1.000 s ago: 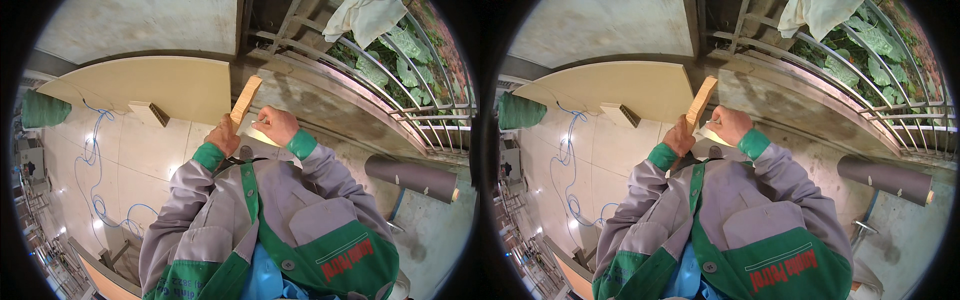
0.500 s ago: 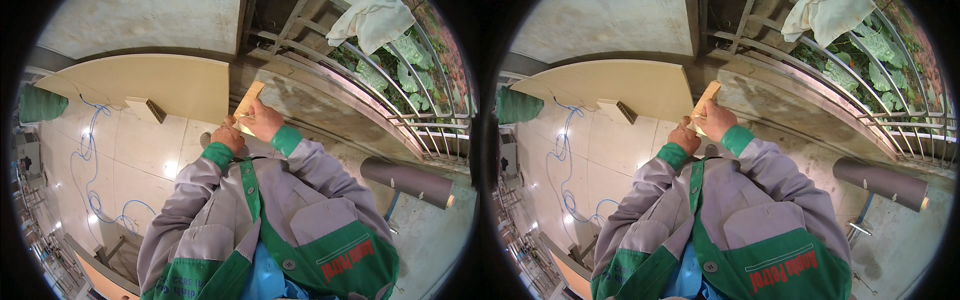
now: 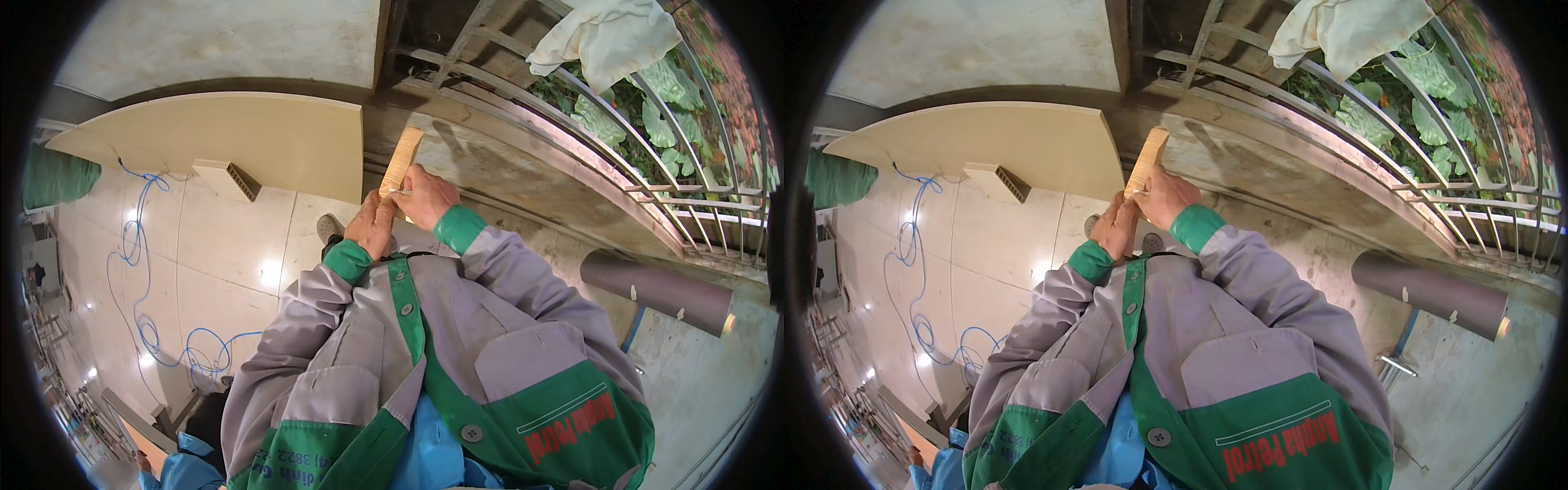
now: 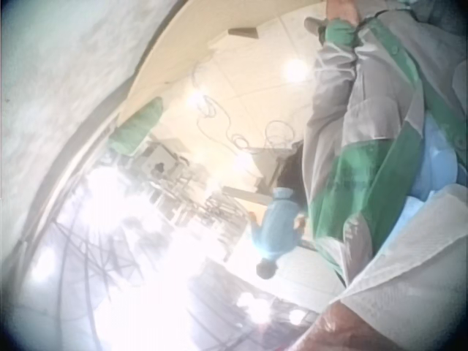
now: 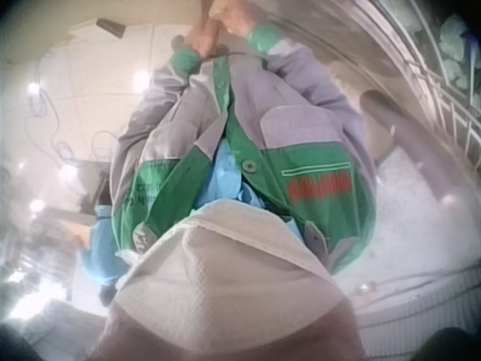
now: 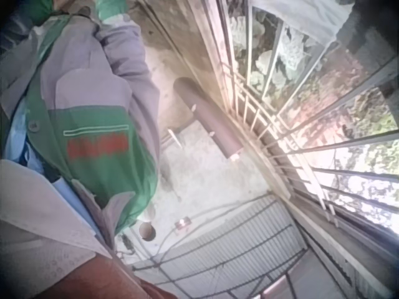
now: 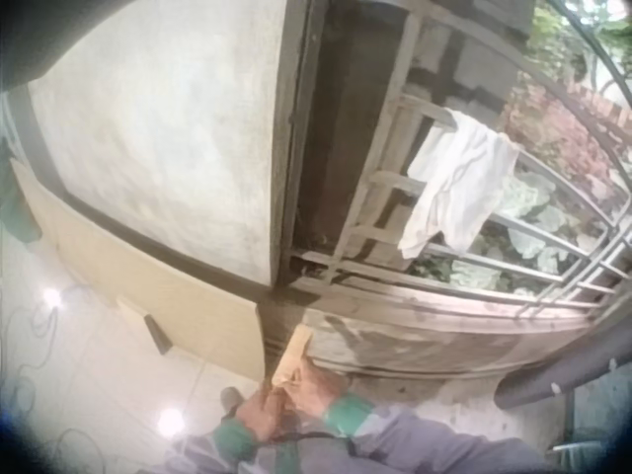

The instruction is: The person sprays a surface on a vacuum press machine, places a large sheet of wood veneer over it, trims the excess with a utility knife, and then uses a roller to press a white paper strip onto the veneer. The person then walks to a nearby table to retrieve a roll of tape.

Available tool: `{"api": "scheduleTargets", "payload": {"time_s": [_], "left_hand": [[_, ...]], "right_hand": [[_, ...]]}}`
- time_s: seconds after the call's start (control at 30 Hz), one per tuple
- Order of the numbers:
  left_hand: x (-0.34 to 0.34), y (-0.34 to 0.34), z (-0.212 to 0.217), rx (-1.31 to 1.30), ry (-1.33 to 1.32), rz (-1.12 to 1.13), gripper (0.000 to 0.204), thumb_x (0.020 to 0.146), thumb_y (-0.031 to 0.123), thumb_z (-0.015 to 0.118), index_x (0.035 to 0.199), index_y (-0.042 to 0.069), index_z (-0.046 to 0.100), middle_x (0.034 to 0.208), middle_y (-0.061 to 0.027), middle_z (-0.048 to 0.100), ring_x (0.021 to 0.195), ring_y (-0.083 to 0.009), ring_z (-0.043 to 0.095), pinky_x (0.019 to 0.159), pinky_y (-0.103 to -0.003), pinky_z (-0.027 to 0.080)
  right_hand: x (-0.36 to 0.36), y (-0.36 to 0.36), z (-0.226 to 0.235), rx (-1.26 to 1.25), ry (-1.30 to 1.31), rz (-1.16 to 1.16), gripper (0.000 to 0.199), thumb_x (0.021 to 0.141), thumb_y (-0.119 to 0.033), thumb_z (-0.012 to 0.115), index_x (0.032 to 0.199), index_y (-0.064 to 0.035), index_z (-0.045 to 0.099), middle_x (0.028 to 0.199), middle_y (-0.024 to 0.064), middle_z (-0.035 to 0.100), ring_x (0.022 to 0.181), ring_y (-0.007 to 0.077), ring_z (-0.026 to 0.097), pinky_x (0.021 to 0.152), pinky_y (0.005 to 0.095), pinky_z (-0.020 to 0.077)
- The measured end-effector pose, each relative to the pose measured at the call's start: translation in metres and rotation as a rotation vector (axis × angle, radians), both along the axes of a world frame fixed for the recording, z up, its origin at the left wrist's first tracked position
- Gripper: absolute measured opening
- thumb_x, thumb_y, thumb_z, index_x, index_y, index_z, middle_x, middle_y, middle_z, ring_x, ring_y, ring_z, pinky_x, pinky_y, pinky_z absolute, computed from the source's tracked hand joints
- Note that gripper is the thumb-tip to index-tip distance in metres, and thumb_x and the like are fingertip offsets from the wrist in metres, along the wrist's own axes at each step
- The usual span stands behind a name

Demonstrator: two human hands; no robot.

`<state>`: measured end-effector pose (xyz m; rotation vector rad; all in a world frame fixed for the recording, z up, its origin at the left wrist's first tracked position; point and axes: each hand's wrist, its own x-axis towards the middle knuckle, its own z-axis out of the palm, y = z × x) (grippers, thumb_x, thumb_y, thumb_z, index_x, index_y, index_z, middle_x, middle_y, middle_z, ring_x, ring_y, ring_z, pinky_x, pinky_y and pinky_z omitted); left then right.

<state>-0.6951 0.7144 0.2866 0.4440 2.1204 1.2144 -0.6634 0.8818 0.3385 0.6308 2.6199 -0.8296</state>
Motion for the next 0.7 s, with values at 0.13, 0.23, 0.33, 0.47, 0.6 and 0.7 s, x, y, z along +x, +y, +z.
{"api": "scheduleTargets", "payload": {"time_s": [0.13, 0.23, 0.33, 0.47, 0.6, 0.7], "left_hand": [[-0.004, 0.005, -0.002, -0.067, 0.084, 0.044, 0.058, 0.109, 0.045, 0.034, 0.137, -0.003, 0.05, 0.115, -0.0352, 0.066, 0.11, -0.0521, 0.063, 0.094, -0.054, 0.05], [-0.008, 0.006, 0.001, -0.112, 0.078, 0.053, 0.056, 0.11, 0.043, 0.034, 0.136, -0.004, 0.05, 0.111, -0.0358, 0.067, 0.106, -0.053, 0.063, 0.089, -0.056, 0.051], [-0.007, 0.007, -0.001, -0.016, 0.1, 0.064, 0.055, 0.11, 0.042, 0.035, 0.135, -0.005, 0.05, 0.108, -0.0353, 0.067, 0.102, -0.0519, 0.065, 0.084, -0.055, 0.053], [-0.004, 0.007, -0.014, 0.208, 0.119, 0.101, 0.054, 0.111, 0.042, 0.038, 0.133, -0.004, 0.052, 0.103, -0.0267, 0.071, 0.094, -0.0388, 0.071, 0.078, -0.046, 0.055], [-0.007, 0.006, -0.016, 0.558, -0.324, 0.211, 0.052, 0.109, 0.044, 0.047, 0.132, -0.003, 0.054, 0.103, -0.0141, 0.072, 0.091, -0.019, 0.068, 0.077, -0.035, 0.054], [-0.009, 0.005, -0.003, 0.524, -0.39, 0.169, 0.055, 0.104, 0.046, 0.06, 0.129, -0.002, 0.057, 0.104, -0.0101, 0.072, 0.092, -0.0139, 0.065, 0.079, -0.031, 0.053]], "right_hand": [[0.004, 0.012, 0.006, -0.175, 0.026, -0.016, 0.05, 0.091, -0.049, 0.069, 0.115, -0.0059, 0.059, 0.105, 0.0133, 0.073, 0.099, 0.0336, 0.07, 0.083, 0.0465, 0.0528], [0.009, 0.022, 0.014, -0.177, 0.007, 0.017, 0.052, 0.094, -0.054, 0.064, 0.114, -0.007, 0.064, 0.103, 0.0148, 0.073, 0.096, 0.0348, 0.07, 0.082, 0.0466, 0.053], [0.012, 0.026, 0.021, -0.165, -0.124, 0.07, 0.053, 0.096, -0.059, 0.059, 0.105, -0.0072, 0.069, 0.098, 0.0169, 0.073, 0.092, 0.0366, 0.07, 0.079, 0.0476, 0.0531], [0.014, 0.027, 0.019, -0.138, -0.105, 0.107, 0.056, 0.099, -0.059, 0.054, 0.094, -0.0053, 0.072, 0.092, 0.0191, 0.071, 0.086, 0.0385, 0.069, 0.076, 0.0492, 0.0525], [0.018, 0.031, 0.01, -0.216, -0.044, 0.118, 0.056, 0.101, -0.057, 0.051, 0.098, -0.0044, 0.071, 0.091, 0.0192, 0.071, 0.086, 0.0379, 0.068, 0.076, 0.0483, 0.051], [0.021, 0.036, 0.003, -0.375, 0.064, 0.123, 0.05, 0.1, -0.05, 0.053, 0.099, -0.0031, 0.07, 0.09, 0.0194, 0.07, 0.085, 0.0376, 0.067, 0.076, 0.047, 0.0503]]}}
